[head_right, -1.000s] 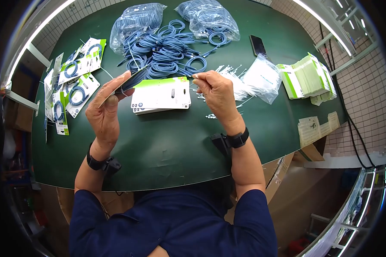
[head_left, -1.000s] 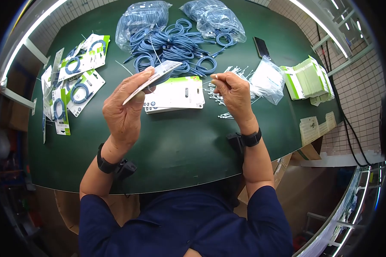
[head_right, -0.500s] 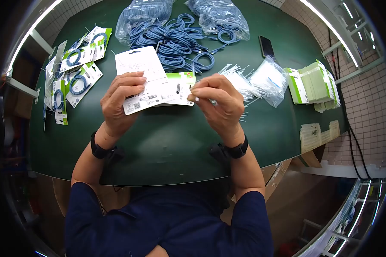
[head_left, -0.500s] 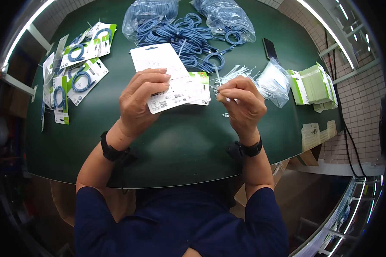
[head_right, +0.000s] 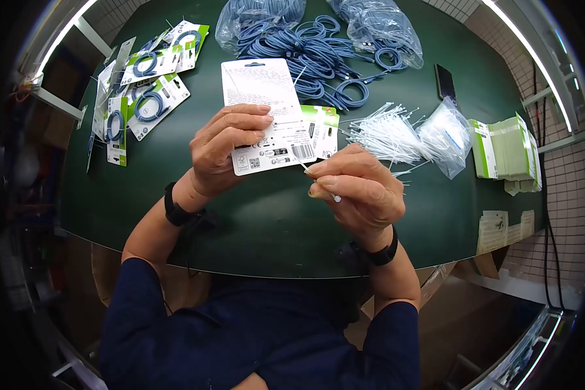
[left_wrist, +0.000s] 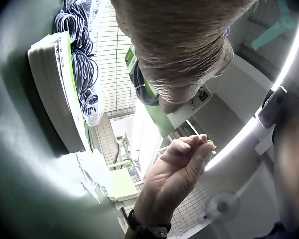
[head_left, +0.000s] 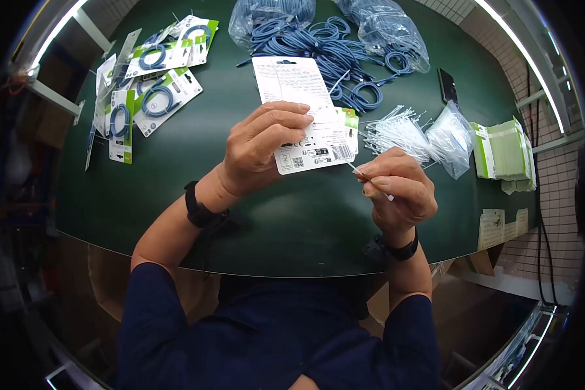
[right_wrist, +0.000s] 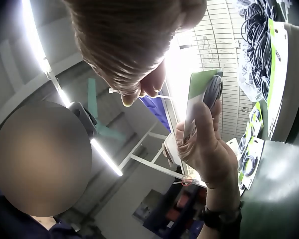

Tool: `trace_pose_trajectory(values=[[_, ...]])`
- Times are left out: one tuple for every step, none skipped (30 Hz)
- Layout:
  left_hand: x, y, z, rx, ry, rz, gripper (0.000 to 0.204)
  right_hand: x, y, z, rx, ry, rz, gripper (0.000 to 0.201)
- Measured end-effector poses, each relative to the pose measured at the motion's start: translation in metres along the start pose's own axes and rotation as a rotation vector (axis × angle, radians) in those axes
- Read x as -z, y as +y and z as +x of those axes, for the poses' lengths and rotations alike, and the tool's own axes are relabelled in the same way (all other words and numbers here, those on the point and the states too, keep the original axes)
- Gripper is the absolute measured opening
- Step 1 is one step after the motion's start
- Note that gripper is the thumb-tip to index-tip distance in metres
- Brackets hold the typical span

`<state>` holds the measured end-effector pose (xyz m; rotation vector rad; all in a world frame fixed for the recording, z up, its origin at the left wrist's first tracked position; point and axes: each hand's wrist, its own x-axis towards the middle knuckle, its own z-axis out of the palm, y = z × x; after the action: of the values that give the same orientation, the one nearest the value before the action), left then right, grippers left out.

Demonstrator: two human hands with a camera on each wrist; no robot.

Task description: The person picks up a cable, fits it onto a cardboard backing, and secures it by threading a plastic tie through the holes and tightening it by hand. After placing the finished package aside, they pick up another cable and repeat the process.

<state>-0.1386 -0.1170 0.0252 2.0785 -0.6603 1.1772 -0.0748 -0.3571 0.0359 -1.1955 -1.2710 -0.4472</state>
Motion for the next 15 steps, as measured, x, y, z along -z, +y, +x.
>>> trace_pose_trajectory(values=[[0.0000,0.0000,-0.0001,-0.007,0.000,0.000,0.033,-0.0003,0.0001,0.0000,0.002,-0.002,0.002,0.028],[0.0001,-0.0002,-0.0004,-0.006,0.001,0.000,0.033,-0.0004,0.0000,0.0001,0.001,-0.003,0.003,0.028],[0.0002,-0.0007,-0.0006,-0.013,0.000,0.004,0.033,-0.0003,0.0000,0.0003,-0.003,-0.010,0.003,0.028],[0.0003,-0.0011,-0.0008,-0.020,-0.001,0.008,0.033,-0.0001,-0.0001,0.0007,-0.007,-0.016,0.004,0.028],[0.0003,-0.0014,-0.0010,-0.027,-0.001,0.012,0.033,0.0001,-0.0001,0.0009,-0.010,-0.022,0.004,0.028],[0.0001,-0.0015,-0.0013,-0.027,0.000,0.012,0.033,0.0006,-0.0005,0.0008,-0.011,-0.023,0.004,0.028],[0.0001,-0.0017,-0.0018,-0.026,-0.002,0.014,0.032,0.0010,-0.0010,0.0007,-0.021,-0.036,-0.004,0.027],[0.0000,-0.0018,-0.0022,-0.026,-0.003,0.017,0.032,0.0014,-0.0014,0.0006,-0.031,-0.049,-0.013,0.025],[-0.0002,-0.0019,-0.0023,-0.026,-0.005,0.019,0.032,0.0018,-0.0016,0.0007,-0.041,-0.061,-0.021,0.023],[-0.0002,-0.0017,-0.0020,-0.026,-0.005,0.018,0.032,0.0017,-0.0015,0.0006,-0.041,-0.061,-0.022,0.023],[-0.0001,-0.0011,-0.0016,-0.025,-0.011,0.022,0.032,0.0012,-0.0012,0.0003,-0.045,-0.060,-0.015,0.024],[0.0000,-0.0003,-0.0012,-0.025,-0.016,0.027,0.032,0.0006,-0.0006,0.0000,-0.050,-0.059,-0.008,0.025],[-0.0002,0.0004,-0.0012,-0.024,-0.021,0.030,0.032,0.0001,-0.0002,-0.0004,-0.055,-0.058,-0.001,0.026],[-0.0002,0.0008,-0.0015,-0.024,-0.021,0.029,0.032,-0.0005,0.0005,-0.0007,-0.055,-0.057,-0.002,0.026],[0.0001,0.0011,-0.0021,-0.020,-0.033,0.024,0.033,-0.0015,0.0013,-0.0012,-0.069,-0.056,0.000,0.026]])
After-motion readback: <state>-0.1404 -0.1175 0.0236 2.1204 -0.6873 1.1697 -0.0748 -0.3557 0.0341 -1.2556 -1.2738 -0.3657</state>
